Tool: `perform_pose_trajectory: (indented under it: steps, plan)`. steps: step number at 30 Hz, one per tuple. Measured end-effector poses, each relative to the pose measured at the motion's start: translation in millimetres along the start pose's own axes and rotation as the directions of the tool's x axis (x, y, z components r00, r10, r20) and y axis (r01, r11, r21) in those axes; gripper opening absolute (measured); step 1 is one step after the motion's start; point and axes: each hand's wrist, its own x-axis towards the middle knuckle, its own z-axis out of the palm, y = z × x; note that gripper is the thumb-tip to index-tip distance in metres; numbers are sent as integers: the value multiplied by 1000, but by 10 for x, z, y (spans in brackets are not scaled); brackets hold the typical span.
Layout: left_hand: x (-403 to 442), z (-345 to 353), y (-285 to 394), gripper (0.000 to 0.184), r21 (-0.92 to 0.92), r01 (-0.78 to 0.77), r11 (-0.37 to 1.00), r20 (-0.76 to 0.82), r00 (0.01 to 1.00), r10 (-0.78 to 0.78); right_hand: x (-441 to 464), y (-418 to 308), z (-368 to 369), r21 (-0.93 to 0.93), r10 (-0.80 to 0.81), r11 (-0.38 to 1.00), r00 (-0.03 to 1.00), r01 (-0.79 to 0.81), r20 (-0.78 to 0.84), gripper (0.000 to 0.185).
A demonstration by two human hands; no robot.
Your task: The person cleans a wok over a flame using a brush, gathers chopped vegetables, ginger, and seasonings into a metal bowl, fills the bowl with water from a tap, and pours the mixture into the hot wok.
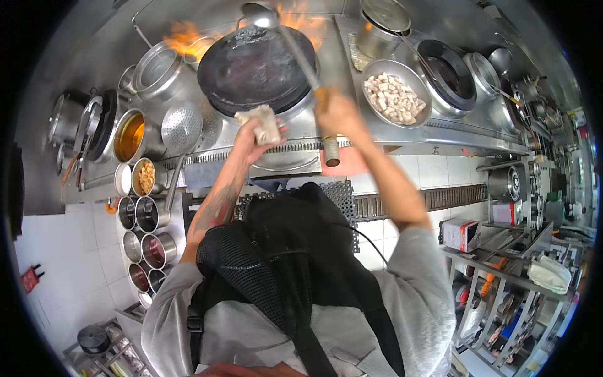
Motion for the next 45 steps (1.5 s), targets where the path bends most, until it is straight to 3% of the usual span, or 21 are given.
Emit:
perform_pose_trajectory:
  steps: [1,4,7,9,10,11,12,13,14,15,16,17,18,22,28,30,32,38,40,41,45]
  plan:
    - [143,221,44,48,22,0,1000,32,999,-1,-95,23,233,27,-77,997,981,73,180,33]
    - [521,740,30,38,505,-136,852,-112,969,221,-776,-729,461,115,56,991,991,-70,119,36]
    - [952,622,583,24,408,-23,913,-165,981,98,-1234,-758,611,346,52,928,969,-136,241,28]
    - [1458,301,962,28,218,8,976,-34,999,-1,-1542,-813,556,728,-14,534,857,-429,515,20]
    - [1500,279,1022,33,22,24,999,77,997,-25,-1536,-717,493,728,-10,535,858,-429,513,20]
    - [1471,240,1026,40,-176,63,982,181,983,-31,-1568,-564,405,761,-194,38,743,-647,641,16]
    - [1305,309,872,49,-328,100,939,297,955,2,-1597,-430,331,497,-424,-425,651,-757,629,12]
    - [1093,429,645,59,-465,153,872,406,912,57,-1590,-367,249,473,-471,-496,684,-728,558,12]
    - [1039,380,435,63,-309,288,907,552,830,-75,-1599,-372,186,658,-278,-347,743,-669,609,12]
    - [892,416,147,59,-49,88,995,449,892,-57,-1647,-375,155,778,-78,-154,793,-609,605,13]
    - [624,388,-83,53,94,216,972,300,925,-235,-1660,-286,208,831,109,164,847,-532,521,18]
    - [577,109,-369,51,212,227,951,285,916,-282,-1626,-114,298,758,240,485,900,-435,363,23]
    - [352,28,-493,54,129,324,937,295,890,-348,-1664,132,423,388,221,895,974,-223,49,34]
    - [144,-572,-507,62,-127,460,879,107,887,-449,-2053,706,667,114,328,941,942,-319,-68,40]
    - [834,-491,174,71,-293,87,952,-369,909,-197,-2511,1480,1420,-133,451,880,890,-457,-69,46]
    - [1103,-508,264,73,-196,12,980,-375,923,-87,-2284,1555,1496,-453,234,834,945,-316,-229,49]
    - [1201,-563,233,74,-206,42,978,-411,903,-126,-1540,1115,1354,-172,222,947,939,-272,-262,55]
    - [1256,-539,249,25,-155,-42,987,-482,875,-38,-376,1213,1526,-261,335,925,919,-278,208,82]
    - [1449,-803,101,22,-99,-51,994,-474,880,-2,-294,548,577,243,429,734,710,-634,558,79]
    - [1509,-893,72,19,-27,-50,998,-464,885,32,-381,910,503,527,332,568,762,-632,556,73]
    - [1321,-1040,311,21,56,-16,998,-559,828,45,-84,136,-417,694,123,592,897,-410,425,69]
